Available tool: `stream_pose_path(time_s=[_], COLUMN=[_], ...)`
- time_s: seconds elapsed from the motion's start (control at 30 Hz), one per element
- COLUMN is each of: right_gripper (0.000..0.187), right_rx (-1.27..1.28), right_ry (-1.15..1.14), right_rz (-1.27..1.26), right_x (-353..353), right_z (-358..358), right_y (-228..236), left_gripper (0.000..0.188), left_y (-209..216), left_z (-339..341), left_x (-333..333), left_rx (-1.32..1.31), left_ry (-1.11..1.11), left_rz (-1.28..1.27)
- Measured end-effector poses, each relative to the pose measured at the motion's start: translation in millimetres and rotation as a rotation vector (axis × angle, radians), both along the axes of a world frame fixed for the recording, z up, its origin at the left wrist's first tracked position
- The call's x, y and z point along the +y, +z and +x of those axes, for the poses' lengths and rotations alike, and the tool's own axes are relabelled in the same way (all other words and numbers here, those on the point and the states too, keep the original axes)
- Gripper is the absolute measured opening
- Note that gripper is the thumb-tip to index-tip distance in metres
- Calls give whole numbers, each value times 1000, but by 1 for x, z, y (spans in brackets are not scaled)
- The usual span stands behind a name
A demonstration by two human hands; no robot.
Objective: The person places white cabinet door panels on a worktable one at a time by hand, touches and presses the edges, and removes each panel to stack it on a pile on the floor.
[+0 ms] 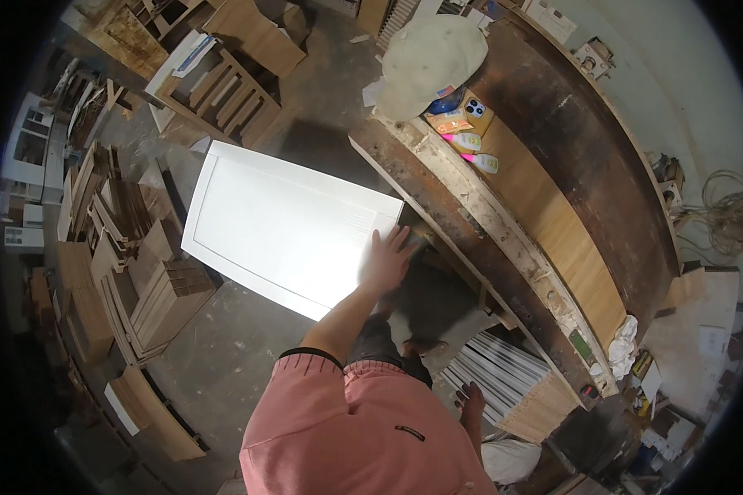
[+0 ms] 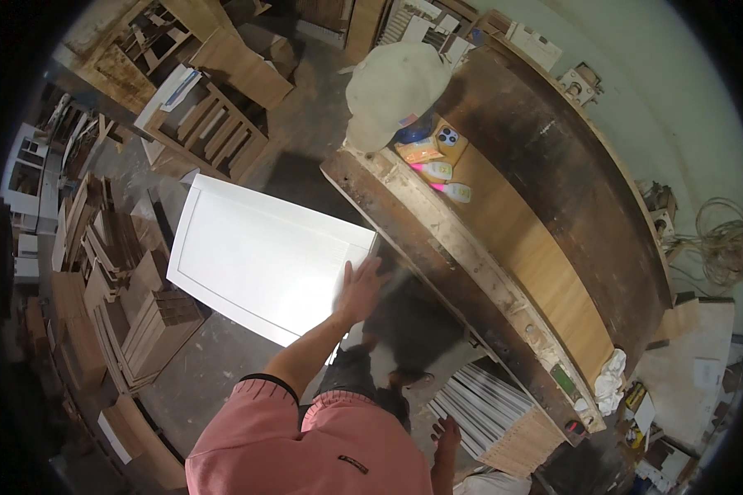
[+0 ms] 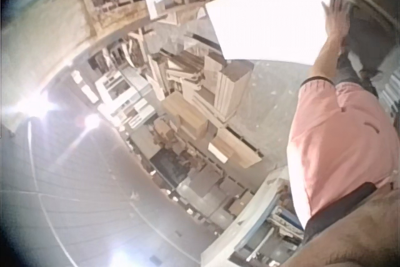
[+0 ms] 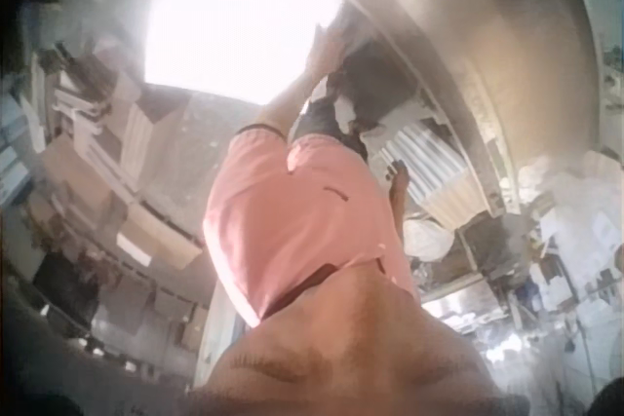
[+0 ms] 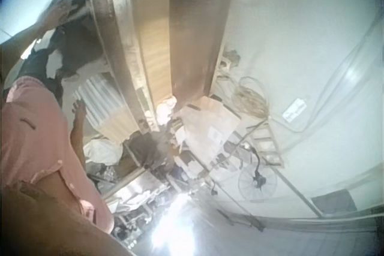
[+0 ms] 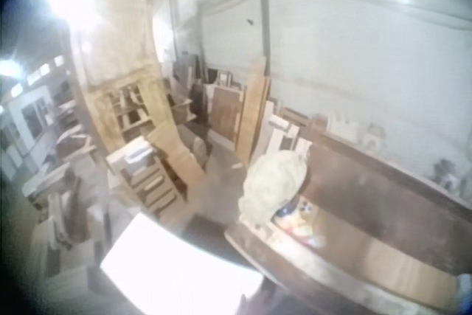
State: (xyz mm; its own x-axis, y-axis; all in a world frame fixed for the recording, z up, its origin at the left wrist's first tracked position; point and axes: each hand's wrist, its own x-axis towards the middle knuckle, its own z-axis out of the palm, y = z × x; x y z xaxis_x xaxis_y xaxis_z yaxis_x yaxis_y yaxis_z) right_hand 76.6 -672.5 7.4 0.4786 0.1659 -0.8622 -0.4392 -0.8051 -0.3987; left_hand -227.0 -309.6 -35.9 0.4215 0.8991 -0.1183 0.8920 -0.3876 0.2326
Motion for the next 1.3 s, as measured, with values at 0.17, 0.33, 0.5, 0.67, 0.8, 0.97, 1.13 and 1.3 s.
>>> stream_pose_path(time_s=[0.17,0.33,0.5,0.67,0.8,0.97,1.13,1.3], right_gripper=[50,46,48,55,56,54,59,63], right_rx=[-15,-6,9,41,38,14,53,18], right_ry=[-6,-22,-6,115,186,209,216,294], right_rz=[31,-11,12,39,36,28,-1,-5], right_x=[-11,-16,-11,-11,-6,-9,-4,23], right_z=[-6,-8,-12,-7,-10,-15,-7,-13], right_y=[11,14,15,4,7,-5,-15,-1], left_gripper=[67,61,55,48,40,15,21,23], left_y=[17,14,-8,3,-11,17,35,43], left_z=[-4,-16,-14,-17,-6,2,-16,-33], left_x=[5,22,20,13,-21,-99,-158,-157], left_rx=[-254,-165,-145,-151,-200,-239,-496,-445], left_ry=[341,293,238,132,13,-119,48,206], left_rz=[129,126,129,134,39,-353,-614,-673])
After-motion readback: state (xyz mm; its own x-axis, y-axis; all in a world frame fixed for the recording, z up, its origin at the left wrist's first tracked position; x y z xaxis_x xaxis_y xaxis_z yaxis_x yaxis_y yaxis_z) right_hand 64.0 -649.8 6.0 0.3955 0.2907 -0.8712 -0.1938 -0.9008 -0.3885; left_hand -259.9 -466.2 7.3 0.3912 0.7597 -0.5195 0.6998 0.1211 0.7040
